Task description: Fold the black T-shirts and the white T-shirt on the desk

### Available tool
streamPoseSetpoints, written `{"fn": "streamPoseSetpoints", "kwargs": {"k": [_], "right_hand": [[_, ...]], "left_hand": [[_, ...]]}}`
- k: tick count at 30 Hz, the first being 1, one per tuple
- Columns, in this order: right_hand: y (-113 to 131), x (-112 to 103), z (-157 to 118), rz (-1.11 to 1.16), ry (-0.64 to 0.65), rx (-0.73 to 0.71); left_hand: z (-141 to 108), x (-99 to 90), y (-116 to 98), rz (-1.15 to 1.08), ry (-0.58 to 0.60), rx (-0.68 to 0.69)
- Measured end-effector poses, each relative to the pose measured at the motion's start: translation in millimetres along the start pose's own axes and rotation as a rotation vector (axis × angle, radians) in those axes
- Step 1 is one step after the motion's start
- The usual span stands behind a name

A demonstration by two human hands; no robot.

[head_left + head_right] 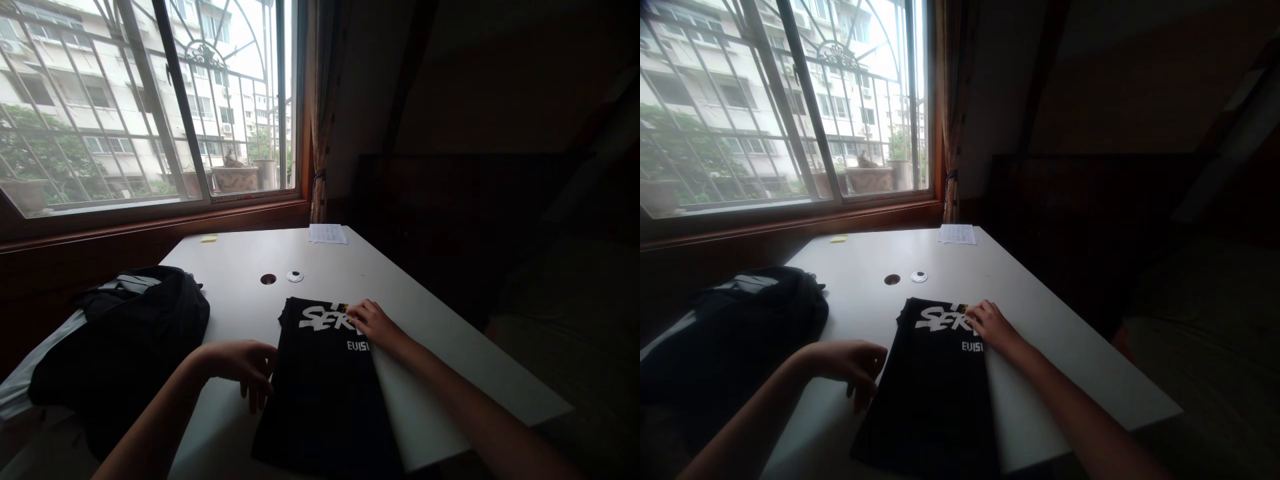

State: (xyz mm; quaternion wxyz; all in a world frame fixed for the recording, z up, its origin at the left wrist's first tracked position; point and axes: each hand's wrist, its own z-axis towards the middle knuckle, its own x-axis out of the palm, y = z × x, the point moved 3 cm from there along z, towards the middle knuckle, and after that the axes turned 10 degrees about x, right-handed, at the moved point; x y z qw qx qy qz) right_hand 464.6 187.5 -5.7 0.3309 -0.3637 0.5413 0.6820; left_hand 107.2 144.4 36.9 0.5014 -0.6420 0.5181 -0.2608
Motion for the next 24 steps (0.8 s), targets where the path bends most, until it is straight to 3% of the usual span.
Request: {"fn": "streamPoseSetpoints", "kwargs": {"k": [3, 9, 11, 16, 24], "right_hand": [[1, 4, 22, 0.082, 0.045, -0.035], [4, 21, 54, 0.228, 0.087, -0.019], [10, 27, 62, 0.241, 0.082, -0.049], [29, 38, 74, 0.254, 0.085, -0.166], [38, 41, 71, 0.23, 0.02, -0.225]], "left_hand": [[-2, -9.1, -3, 0.013, -0.135, 0.072], [0, -56.3, 22, 0.423, -0.884, 0.259], [3, -65.3, 35, 0.574, -1.031, 0.289], [10, -75.1, 58, 0.742, -1.057, 0.313], [7, -80.7, 64, 0.712, -0.959, 0.344]]}}
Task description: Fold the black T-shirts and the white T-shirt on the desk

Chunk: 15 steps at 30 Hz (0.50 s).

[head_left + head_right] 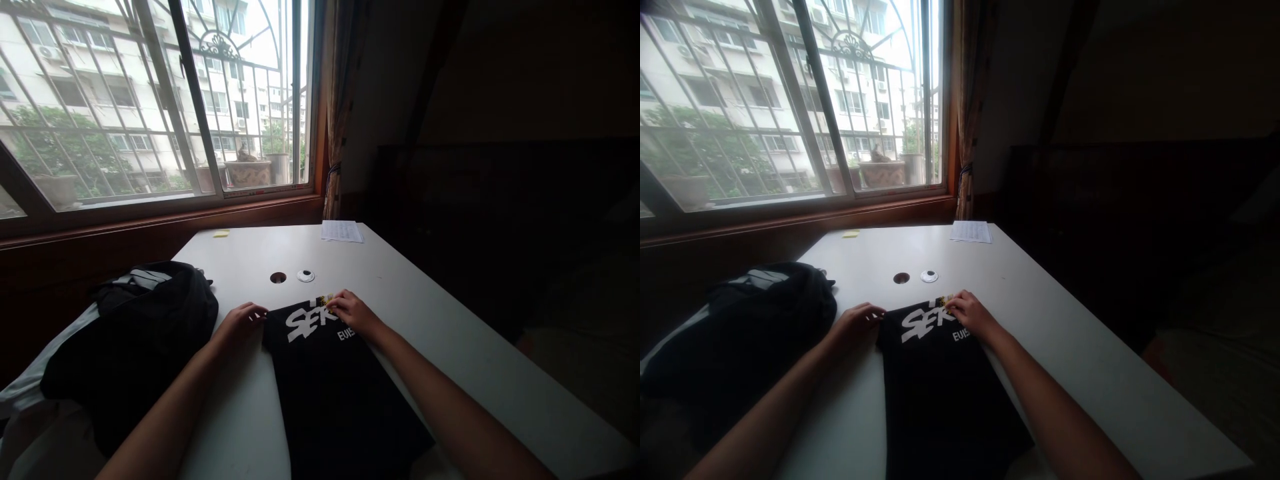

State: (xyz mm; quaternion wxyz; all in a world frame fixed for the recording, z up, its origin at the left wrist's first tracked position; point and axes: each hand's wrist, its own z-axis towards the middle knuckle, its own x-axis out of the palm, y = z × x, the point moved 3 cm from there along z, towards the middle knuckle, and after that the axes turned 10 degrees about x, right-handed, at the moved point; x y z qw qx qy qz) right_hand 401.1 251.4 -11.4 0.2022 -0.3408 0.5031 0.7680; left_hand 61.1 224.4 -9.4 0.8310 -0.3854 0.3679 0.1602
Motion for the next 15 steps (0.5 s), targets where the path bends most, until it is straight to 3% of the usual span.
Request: {"fn": "streamPoseSetpoints", "kwargs": {"k": [10, 15], "right_hand": [[-8, 3, 2, -0.028, -0.047, -0.015], [-8, 3, 1, -0.065, -0.051, -0.044]], "left_hand": [[9, 4.3, -21, 0.284, 0.019, 0.041], [6, 2.1, -20, 0.493, 0.036, 0.041]]}}
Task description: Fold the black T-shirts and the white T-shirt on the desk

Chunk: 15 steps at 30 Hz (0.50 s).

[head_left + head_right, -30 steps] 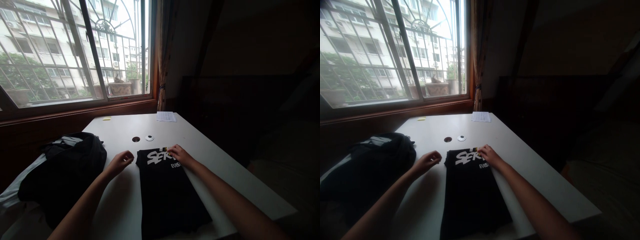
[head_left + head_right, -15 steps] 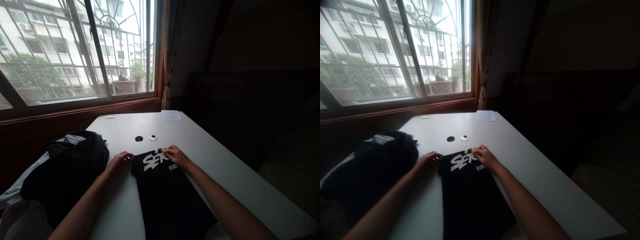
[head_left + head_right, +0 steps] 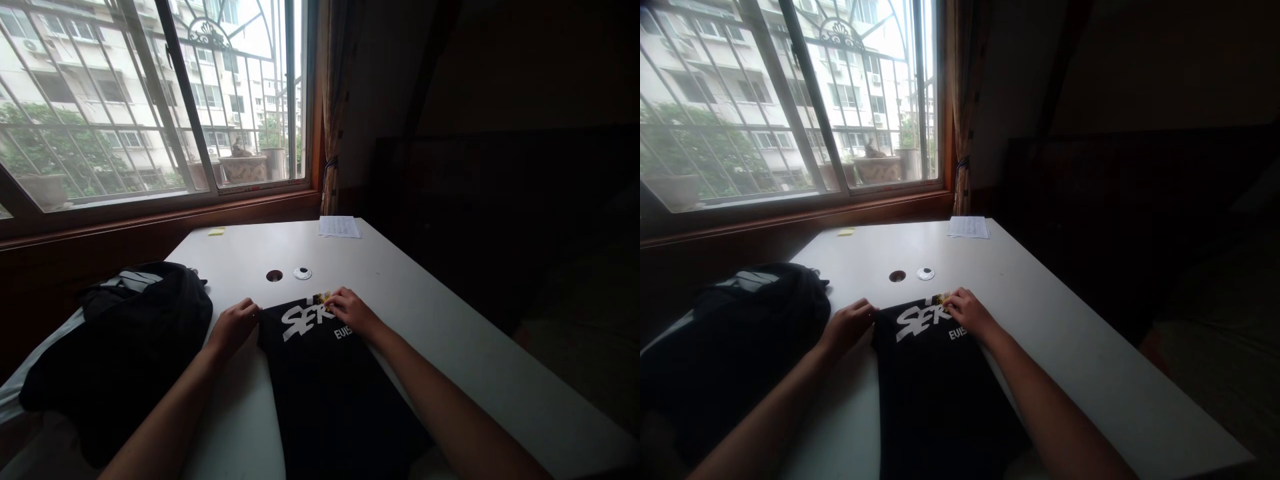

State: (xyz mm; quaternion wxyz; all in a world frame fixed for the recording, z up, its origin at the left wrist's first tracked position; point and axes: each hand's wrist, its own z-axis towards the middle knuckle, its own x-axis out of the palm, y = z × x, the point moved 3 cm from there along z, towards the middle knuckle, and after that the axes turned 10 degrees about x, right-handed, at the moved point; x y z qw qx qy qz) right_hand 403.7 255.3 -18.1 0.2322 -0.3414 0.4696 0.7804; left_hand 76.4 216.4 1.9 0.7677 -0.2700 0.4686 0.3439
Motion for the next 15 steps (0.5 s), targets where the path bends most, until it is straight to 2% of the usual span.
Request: {"fn": "streamPoseSetpoints", "kwargs": {"k": [6, 15], "right_hand": [[-1.8, 0.6, -0.3, -0.049, -0.011, -0.012], [-3.1, 1.8, -1.6, -0.081, -0.029, -0.019]], "left_hand": [[-2.8, -0.6, 5.0, 0.115, 0.03, -0.026], [-4.6, -3.0, 4.6, 0.129, 0.106, 0.016]]}}
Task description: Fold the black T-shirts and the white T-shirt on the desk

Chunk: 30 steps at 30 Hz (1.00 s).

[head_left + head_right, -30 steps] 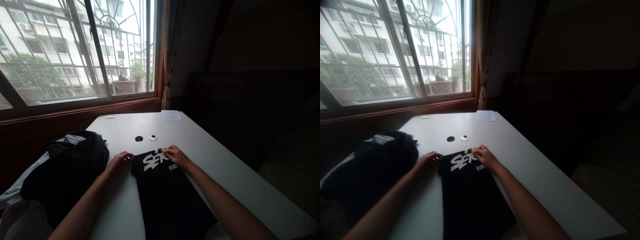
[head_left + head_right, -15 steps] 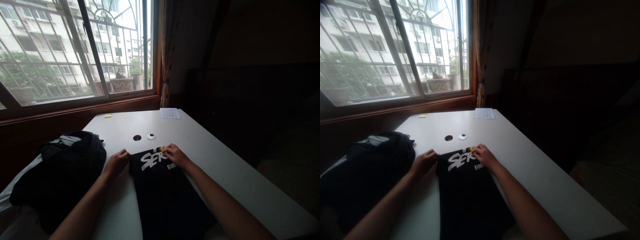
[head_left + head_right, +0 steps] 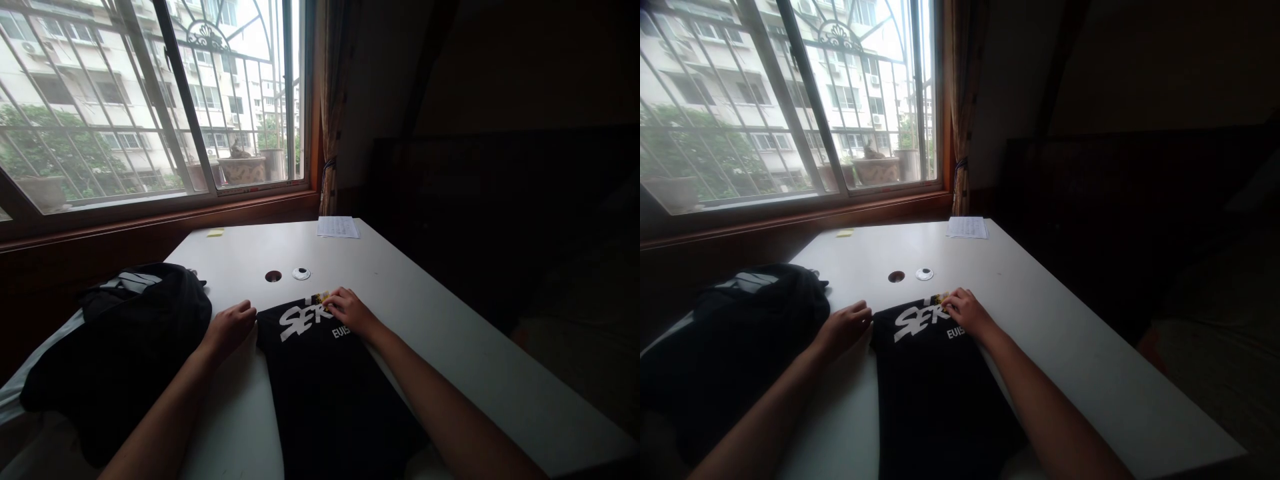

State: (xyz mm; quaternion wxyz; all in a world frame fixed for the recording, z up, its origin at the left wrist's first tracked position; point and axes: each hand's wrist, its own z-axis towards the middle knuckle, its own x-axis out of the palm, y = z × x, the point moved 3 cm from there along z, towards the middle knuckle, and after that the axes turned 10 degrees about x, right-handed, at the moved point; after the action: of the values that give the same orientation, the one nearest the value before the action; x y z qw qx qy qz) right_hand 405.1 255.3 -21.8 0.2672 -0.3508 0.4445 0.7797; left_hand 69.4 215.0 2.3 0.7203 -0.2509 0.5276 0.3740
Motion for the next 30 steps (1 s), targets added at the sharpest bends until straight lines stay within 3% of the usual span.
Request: {"fn": "streamPoseSetpoints", "kwargs": {"k": [6, 10, 13, 16, 23, 27, 30], "right_hand": [[1, -1, -1, -0.004, 0.001, 0.009], [1, -2, -2, 0.005, -0.005, 0.007], [2, -2, -2, 0.009, -0.006, 0.009], [4, -3, -3, 0.006, -0.005, 0.012], [6, -5, -3, -0.009, 0.013, 0.035], [6, -4, -3, -0.011, 0.011, 0.035], [5, -3, -3, -0.013, 0.004, 0.031]], "left_hand": [[-6, -1.9, 12, -0.03, -0.118, -0.084], [-7, -4.8, 7, -0.099, -0.212, 0.013], [-3, -2.1, -2, -0.059, -0.183, 0.15], [0, 1.5, -6, -0.024, -0.155, 0.204], [-1, -1.8, 0, -0.001, -0.083, 0.168], [-1, 1.2, -1, -0.085, -0.016, 0.082], [0, 6.6, -1, -0.174, -0.041, 0.031]]}}
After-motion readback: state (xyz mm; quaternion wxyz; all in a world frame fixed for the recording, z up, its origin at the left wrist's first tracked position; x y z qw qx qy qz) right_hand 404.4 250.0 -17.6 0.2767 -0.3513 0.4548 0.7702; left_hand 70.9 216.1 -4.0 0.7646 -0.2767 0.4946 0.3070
